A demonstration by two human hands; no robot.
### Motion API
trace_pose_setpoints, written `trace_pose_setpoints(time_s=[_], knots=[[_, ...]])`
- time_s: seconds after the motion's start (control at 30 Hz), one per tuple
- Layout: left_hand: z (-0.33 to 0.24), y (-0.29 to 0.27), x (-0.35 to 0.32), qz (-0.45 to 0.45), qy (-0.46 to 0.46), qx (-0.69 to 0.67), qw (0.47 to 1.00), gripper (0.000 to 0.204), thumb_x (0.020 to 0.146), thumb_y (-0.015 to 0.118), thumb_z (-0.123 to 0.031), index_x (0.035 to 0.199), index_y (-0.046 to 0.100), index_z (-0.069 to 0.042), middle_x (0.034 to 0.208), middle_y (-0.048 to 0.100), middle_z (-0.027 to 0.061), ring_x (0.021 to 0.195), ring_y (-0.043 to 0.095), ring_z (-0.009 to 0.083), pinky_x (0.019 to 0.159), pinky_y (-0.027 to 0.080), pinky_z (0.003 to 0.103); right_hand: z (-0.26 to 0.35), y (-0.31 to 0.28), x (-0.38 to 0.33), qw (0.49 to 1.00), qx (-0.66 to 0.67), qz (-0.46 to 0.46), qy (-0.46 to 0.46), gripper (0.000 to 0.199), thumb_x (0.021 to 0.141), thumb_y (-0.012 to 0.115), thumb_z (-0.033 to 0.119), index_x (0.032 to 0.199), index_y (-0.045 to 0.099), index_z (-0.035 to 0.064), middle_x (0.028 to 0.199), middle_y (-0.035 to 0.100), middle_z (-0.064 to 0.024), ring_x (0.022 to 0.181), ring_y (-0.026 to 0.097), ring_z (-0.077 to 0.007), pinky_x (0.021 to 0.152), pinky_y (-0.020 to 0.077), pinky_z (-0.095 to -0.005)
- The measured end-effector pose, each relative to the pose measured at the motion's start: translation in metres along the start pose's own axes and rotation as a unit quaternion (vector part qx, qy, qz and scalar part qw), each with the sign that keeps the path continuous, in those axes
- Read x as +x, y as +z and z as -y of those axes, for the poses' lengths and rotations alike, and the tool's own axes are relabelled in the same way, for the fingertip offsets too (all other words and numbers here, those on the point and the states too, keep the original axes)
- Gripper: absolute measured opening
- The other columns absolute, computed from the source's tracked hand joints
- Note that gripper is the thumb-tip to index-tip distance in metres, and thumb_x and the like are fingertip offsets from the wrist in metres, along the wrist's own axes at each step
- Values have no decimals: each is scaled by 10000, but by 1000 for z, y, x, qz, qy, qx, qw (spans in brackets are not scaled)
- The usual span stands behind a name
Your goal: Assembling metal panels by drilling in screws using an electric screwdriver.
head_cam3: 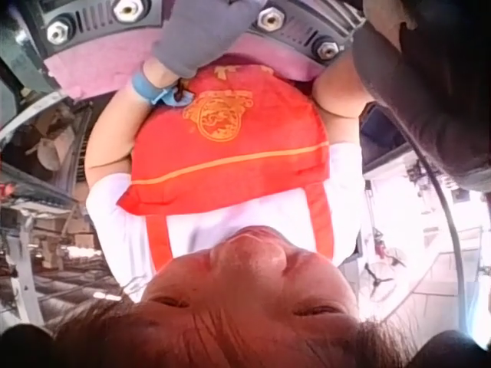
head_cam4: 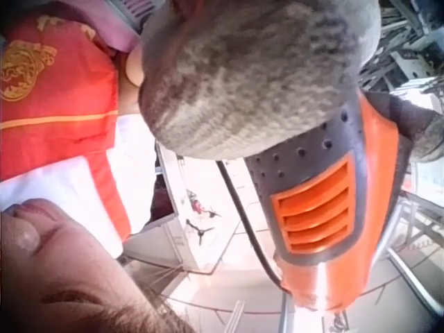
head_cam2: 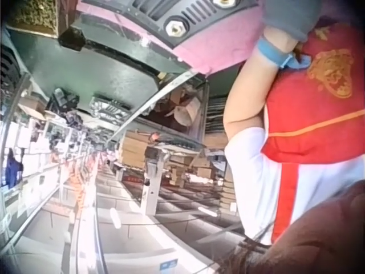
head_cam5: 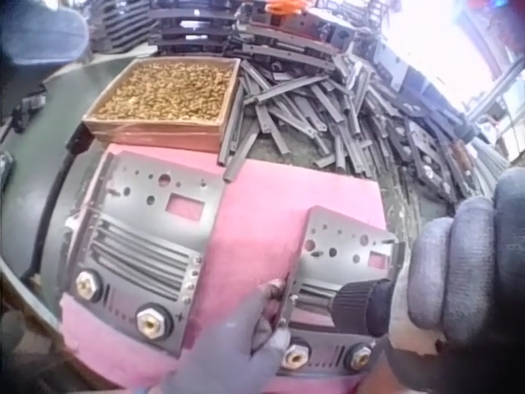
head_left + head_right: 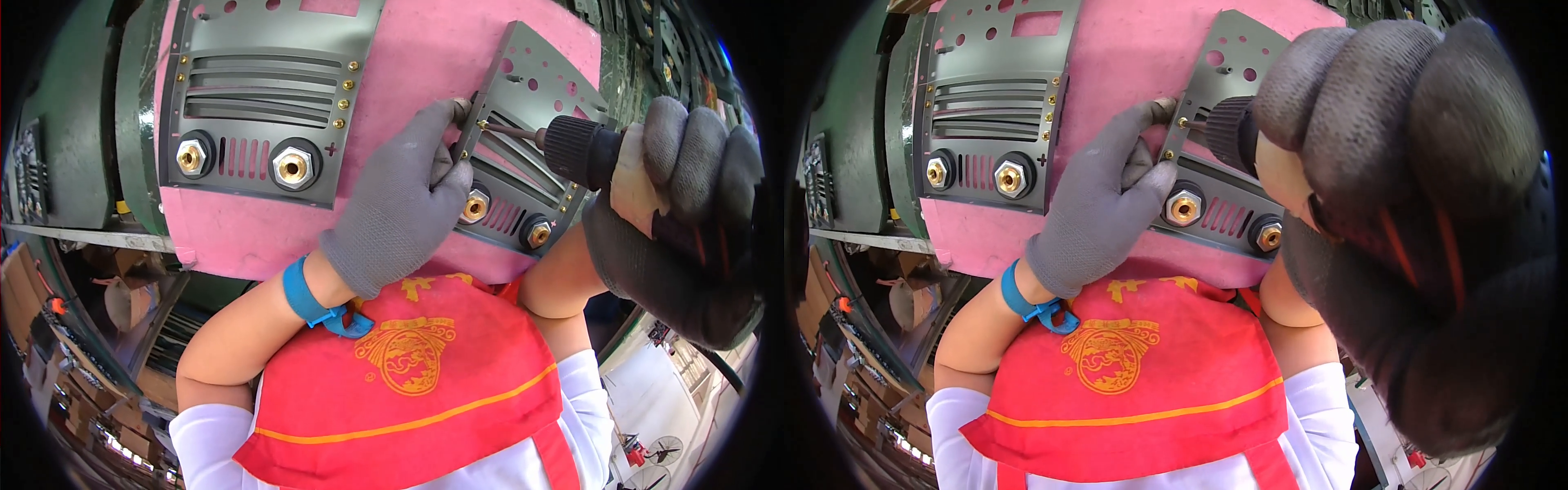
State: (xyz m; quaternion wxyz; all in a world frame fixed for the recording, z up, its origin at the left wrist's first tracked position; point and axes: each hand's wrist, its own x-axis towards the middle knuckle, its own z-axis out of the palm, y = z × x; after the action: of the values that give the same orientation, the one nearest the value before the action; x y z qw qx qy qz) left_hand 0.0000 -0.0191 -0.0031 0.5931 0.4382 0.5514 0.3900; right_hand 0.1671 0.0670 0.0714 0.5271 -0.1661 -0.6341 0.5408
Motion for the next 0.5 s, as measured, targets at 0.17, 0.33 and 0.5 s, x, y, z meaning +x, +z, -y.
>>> trace_pose_setpoints(time_s=[0.17,0.33,0.5], knots=[[1,3,-1,-10,-4,21,1000,329,855,595,9,1176,526,34,645,480,87,573,499,145,543,414,320,-6,7,5,999,-11,29,15,157,859,533,249,787,465,127,774,422,2,607,398,-97,596,313,-284],[2,7,-4,-31,-8,-13,999,353,890,591,-4,1232,522,51,649,393,-15,578,412,47,522,399,232,-1,6,5,997,-23,63,31,167,887,510,248,784,452,130,768,413,6,588,396,-92,581,319,-280],[2,8,-6,-53,12,-8,998,343,885,596,-4,1218,532,48,653,403,-12,592,417,56,531,407,243,-1,8,13,993,-33,102,44,182,915,488,247,781,439,133,763,404,11,570,395,-87,567,324,-275]])
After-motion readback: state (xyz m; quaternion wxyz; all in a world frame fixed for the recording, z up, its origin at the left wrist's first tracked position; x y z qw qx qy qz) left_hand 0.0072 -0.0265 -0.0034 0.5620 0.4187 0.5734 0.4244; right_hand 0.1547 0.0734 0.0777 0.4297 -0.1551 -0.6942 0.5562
